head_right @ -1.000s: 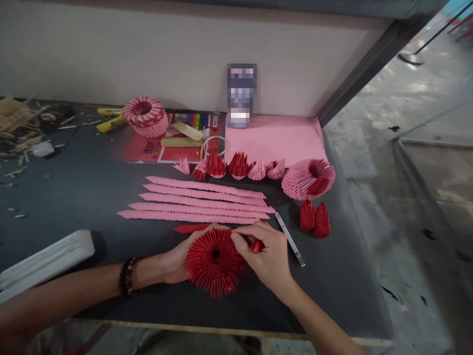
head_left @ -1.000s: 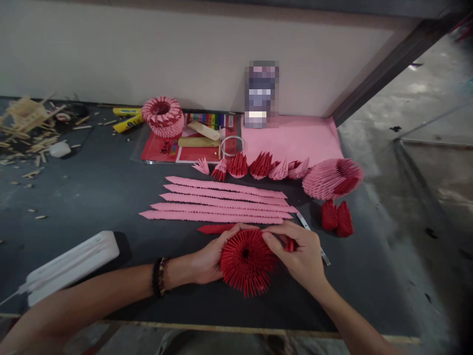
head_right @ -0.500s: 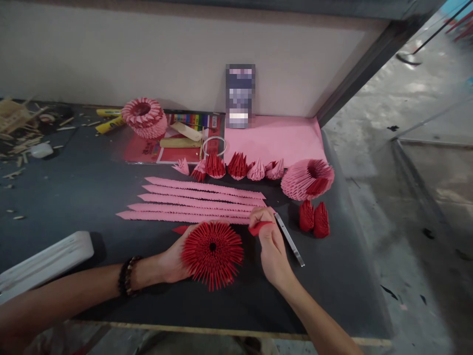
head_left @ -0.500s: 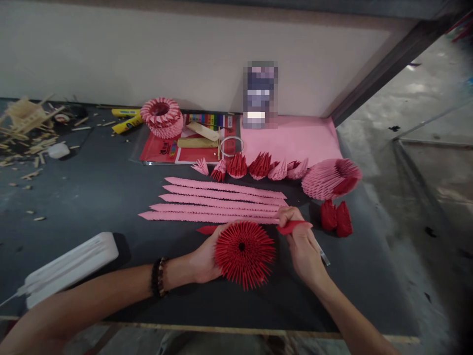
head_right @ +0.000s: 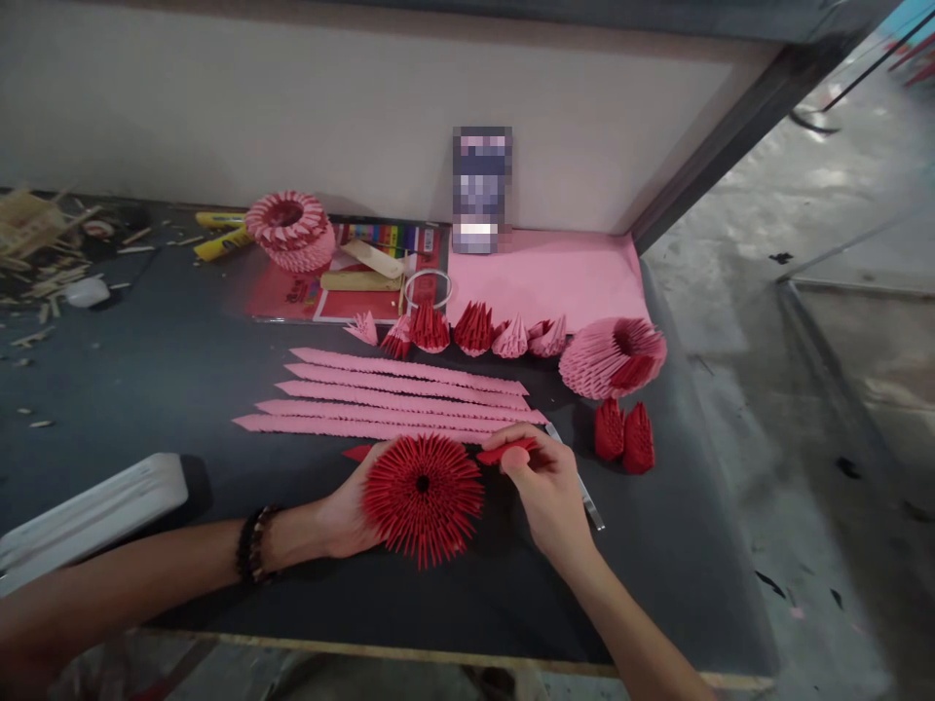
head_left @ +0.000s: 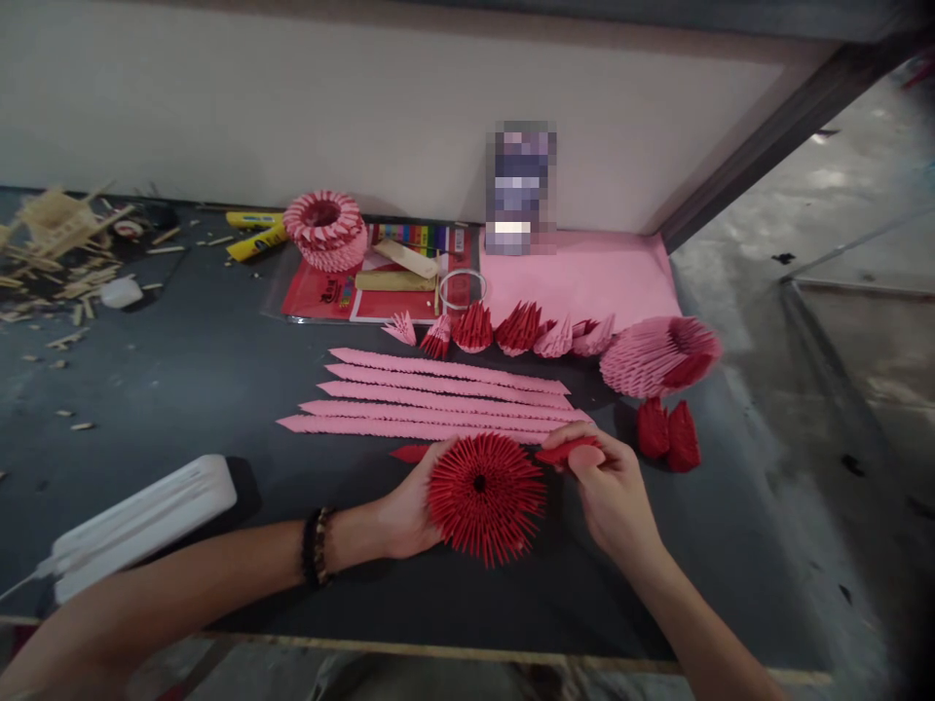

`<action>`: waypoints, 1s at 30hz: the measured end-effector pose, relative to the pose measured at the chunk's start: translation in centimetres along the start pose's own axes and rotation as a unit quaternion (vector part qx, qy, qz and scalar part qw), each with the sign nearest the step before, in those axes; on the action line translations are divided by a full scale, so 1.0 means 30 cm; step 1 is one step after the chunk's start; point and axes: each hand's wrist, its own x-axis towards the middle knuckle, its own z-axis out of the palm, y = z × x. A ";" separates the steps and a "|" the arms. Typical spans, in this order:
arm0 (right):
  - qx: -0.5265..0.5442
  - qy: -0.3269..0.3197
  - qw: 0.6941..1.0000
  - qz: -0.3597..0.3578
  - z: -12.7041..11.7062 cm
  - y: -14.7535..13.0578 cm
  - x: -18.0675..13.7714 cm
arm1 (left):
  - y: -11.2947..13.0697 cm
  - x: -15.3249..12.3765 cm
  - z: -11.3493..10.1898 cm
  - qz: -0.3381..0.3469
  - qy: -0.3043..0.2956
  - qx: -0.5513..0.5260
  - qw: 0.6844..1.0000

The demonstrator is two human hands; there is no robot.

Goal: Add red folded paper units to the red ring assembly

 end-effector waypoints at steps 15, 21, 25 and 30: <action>0.012 -0.011 0.999 0.043 0.016 -0.007 -0.008 | -0.002 0.001 0.007 0.019 -0.030 0.036 0.999; 0.037 0.004 0.998 0.050 0.026 -0.019 -0.010 | -0.009 0.014 -0.003 0.021 -0.020 0.045 0.999; 0.012 -0.004 0.999 0.035 0.023 -0.024 -0.011 | -0.011 0.016 -0.004 0.018 0.000 0.049 0.999; -0.097 -0.009 0.995 -0.010 0.013 -0.051 -0.011 | -0.013 0.012 0.003 0.010 0.009 0.057 0.998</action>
